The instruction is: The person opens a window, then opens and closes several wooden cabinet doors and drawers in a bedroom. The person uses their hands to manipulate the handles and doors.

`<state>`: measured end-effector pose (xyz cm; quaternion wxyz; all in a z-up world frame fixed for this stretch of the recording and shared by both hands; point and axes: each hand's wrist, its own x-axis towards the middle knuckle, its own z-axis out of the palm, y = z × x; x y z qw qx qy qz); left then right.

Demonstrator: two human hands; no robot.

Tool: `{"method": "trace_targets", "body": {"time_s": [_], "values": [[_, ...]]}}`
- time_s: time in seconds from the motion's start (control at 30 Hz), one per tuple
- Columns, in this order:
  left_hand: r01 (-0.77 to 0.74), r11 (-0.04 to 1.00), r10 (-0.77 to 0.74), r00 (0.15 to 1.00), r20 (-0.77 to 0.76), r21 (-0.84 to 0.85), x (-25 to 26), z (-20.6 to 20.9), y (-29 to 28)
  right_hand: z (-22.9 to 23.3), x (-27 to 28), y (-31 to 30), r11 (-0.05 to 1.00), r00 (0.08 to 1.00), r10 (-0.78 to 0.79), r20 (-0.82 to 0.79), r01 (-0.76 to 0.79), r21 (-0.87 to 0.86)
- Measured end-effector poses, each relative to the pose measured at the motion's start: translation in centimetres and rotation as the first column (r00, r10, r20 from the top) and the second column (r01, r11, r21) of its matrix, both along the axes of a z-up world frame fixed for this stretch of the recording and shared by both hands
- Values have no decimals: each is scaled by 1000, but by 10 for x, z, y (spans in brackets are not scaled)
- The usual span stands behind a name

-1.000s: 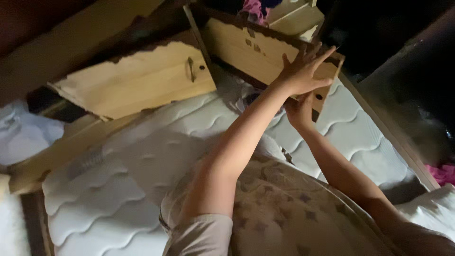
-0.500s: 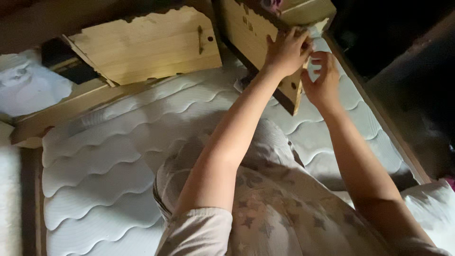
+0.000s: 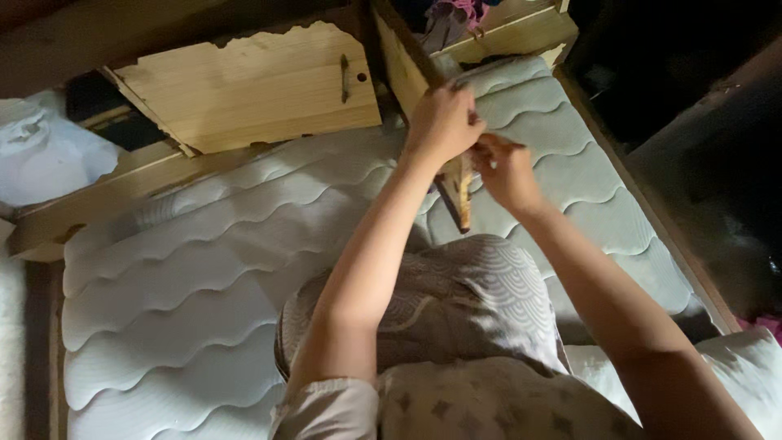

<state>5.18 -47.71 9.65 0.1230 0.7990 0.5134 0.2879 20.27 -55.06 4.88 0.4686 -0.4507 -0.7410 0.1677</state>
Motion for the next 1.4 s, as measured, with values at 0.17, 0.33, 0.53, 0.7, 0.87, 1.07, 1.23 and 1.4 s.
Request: {"method": "trace_targets", "body": {"time_s": [0.17, 0.33, 0.53, 0.7, 0.87, 1.07, 1.23, 1.4], "values": [[59, 998, -60, 996, 70, 20, -49, 12, -19, -1, -30, -8, 995, 995, 97, -34, -98, -33], [72, 992, -77, 996, 50, 102, -95, 21, -35, -3, -71, -16, 990, 994, 98, 54, -102, 94], [29, 997, -44, 979, 199, 76, -139, 10, -56, -9, -109, -30, 988, 988, 145, 60, -147, 42], [1, 959, -50, 985, 164, 284, -157, 12, -70, -11, -133, -36, 982, 980, 190, 67, -191, 12], [-162, 972, 155, 987, -53, -169, -147, 39, -76, -8, -118, -27, 911, 918, 384, -97, -394, -122], [-323, 946, 298, 869, -396, 2, -93, 68, -65, -3, -56, 11, 941, 937, 337, 92, -333, -56], [-235, 971, 216, 934, -284, -34, -44, 77, -36, -6, 13, 45, 987, 982, 96, 161, -73, -145], [-201, 960, 132, 940, -315, -197, 13, 75, 16, -13, 102, 80, 967, 966, -60, 251, 119, -226]]}}
